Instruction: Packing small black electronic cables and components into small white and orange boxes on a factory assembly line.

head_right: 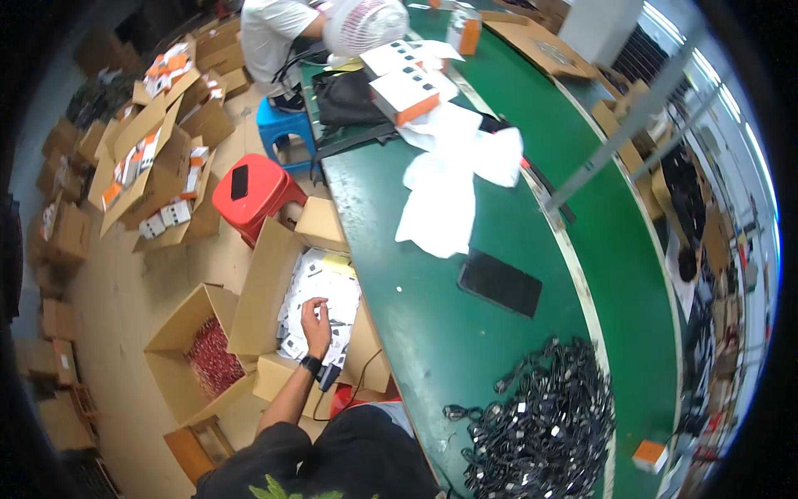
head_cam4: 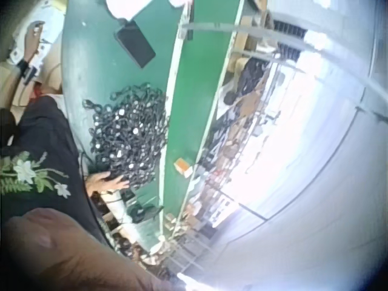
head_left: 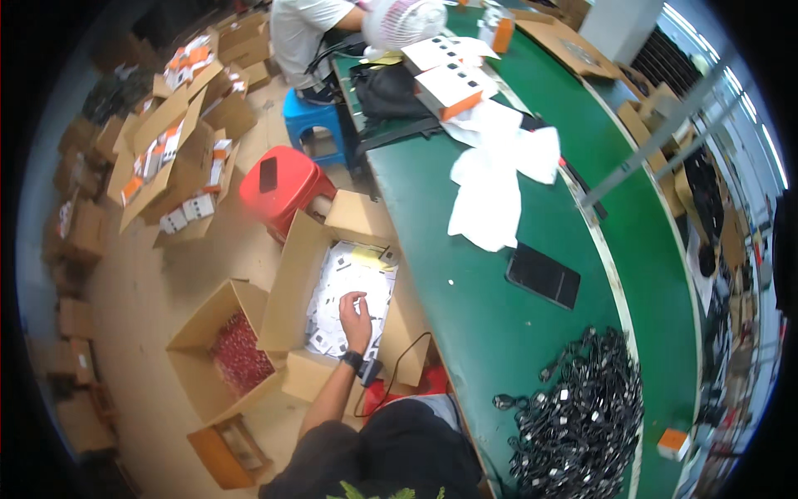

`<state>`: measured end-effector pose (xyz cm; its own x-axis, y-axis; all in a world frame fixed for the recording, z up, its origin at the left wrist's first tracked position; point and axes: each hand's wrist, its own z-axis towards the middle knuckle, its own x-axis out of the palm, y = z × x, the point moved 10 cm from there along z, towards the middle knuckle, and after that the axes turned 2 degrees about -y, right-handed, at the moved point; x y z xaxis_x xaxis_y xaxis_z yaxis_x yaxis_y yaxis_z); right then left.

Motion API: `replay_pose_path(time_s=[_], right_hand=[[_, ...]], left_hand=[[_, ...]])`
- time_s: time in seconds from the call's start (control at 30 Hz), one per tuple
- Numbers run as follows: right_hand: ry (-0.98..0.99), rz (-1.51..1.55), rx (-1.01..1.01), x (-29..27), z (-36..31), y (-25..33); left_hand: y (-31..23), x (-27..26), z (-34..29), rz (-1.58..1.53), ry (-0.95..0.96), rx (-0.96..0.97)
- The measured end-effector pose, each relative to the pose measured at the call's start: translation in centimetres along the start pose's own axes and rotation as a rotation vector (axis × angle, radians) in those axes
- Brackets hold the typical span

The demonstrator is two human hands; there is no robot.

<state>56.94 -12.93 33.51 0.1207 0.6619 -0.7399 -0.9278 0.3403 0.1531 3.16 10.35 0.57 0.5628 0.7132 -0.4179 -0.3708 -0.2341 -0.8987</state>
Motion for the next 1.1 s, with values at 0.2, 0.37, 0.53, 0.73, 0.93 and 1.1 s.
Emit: replay_pose_path(time_s=[0.2, 0.37, 0.53, 0.73, 0.93, 1.1], right_hand=[[0.508, 0.446, -0.53, 5.0, 8.2, 16.8], [1.091, 0.435, -0.832, 14.6, 5.8, 32.9], [1.143, 0.267, -0.938, 20.1, 3.0, 34.7], [1.241, 0.266, -1.007, 21.6, 0.9, 32.5], [1.224, 0.273, -0.56, 24.0, -3.9, 21.7], [1.435, 0.113, -1.249, 20.5, -2.0, 26.0]], left_hand=[[21.1, 5.7, 0.4, 0.378, 0.262, -0.313], [24.7, 10.6, 2.4, 0.582, 0.401, -0.385], [24.2, 17.9, 4.8, 0.7, 0.633, -0.361], [27.3, 19.8, 9.2, 0.845, 0.625, -0.308], [32.0, 25.7, 9.8, 0.949, 0.683, -0.312], [37.7, 29.7, 9.7, 0.951, 0.793, -0.289]])
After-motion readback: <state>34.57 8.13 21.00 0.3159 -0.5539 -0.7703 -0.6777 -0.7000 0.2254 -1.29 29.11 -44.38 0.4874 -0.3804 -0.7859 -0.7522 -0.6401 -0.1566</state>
